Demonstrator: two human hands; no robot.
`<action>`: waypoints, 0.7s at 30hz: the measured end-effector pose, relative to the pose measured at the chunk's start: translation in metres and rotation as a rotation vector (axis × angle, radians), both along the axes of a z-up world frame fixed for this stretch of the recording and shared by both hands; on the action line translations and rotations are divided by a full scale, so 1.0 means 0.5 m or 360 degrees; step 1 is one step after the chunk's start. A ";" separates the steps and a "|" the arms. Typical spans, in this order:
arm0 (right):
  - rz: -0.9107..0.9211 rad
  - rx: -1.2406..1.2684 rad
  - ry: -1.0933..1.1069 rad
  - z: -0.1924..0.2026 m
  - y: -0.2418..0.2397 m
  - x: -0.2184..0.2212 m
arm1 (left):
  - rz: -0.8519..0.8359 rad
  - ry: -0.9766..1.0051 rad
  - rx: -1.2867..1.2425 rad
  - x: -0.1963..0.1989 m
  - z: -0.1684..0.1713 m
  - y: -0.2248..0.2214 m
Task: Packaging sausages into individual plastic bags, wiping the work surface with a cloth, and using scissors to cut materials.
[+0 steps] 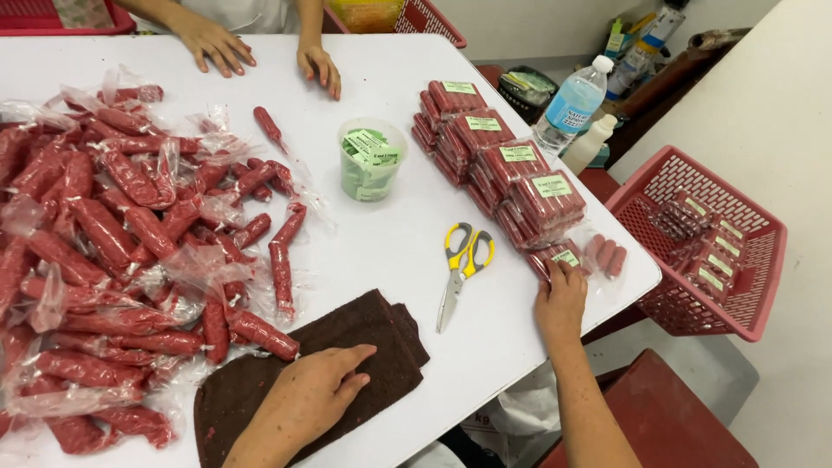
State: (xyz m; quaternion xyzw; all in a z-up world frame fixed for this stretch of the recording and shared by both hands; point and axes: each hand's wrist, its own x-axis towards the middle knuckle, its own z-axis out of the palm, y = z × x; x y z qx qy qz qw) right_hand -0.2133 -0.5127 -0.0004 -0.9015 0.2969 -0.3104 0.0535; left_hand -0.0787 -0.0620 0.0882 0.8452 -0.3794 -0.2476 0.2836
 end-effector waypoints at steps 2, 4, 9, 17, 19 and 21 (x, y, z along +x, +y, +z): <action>0.0029 -0.0039 0.0012 -0.008 -0.004 -0.003 | -0.0006 0.0013 0.0056 -0.001 0.000 0.003; 0.0038 -0.0023 0.0013 -0.008 -0.003 -0.005 | 0.0025 0.0042 0.0054 0.002 0.010 0.003; -0.0021 0.0128 0.0115 0.010 0.027 -0.009 | 0.0047 0.0075 0.0025 0.003 0.005 0.007; 0.0070 0.0065 -0.0042 0.028 0.050 -0.014 | 0.0017 -0.0090 -0.0043 0.004 -0.030 0.002; 0.0067 0.0053 -0.0032 0.030 0.050 -0.012 | 0.0002 -0.0095 -0.0012 0.004 -0.025 0.002; 0.0065 0.0040 -0.0020 0.023 0.044 -0.012 | -0.0012 -0.0099 0.0018 0.003 -0.023 0.003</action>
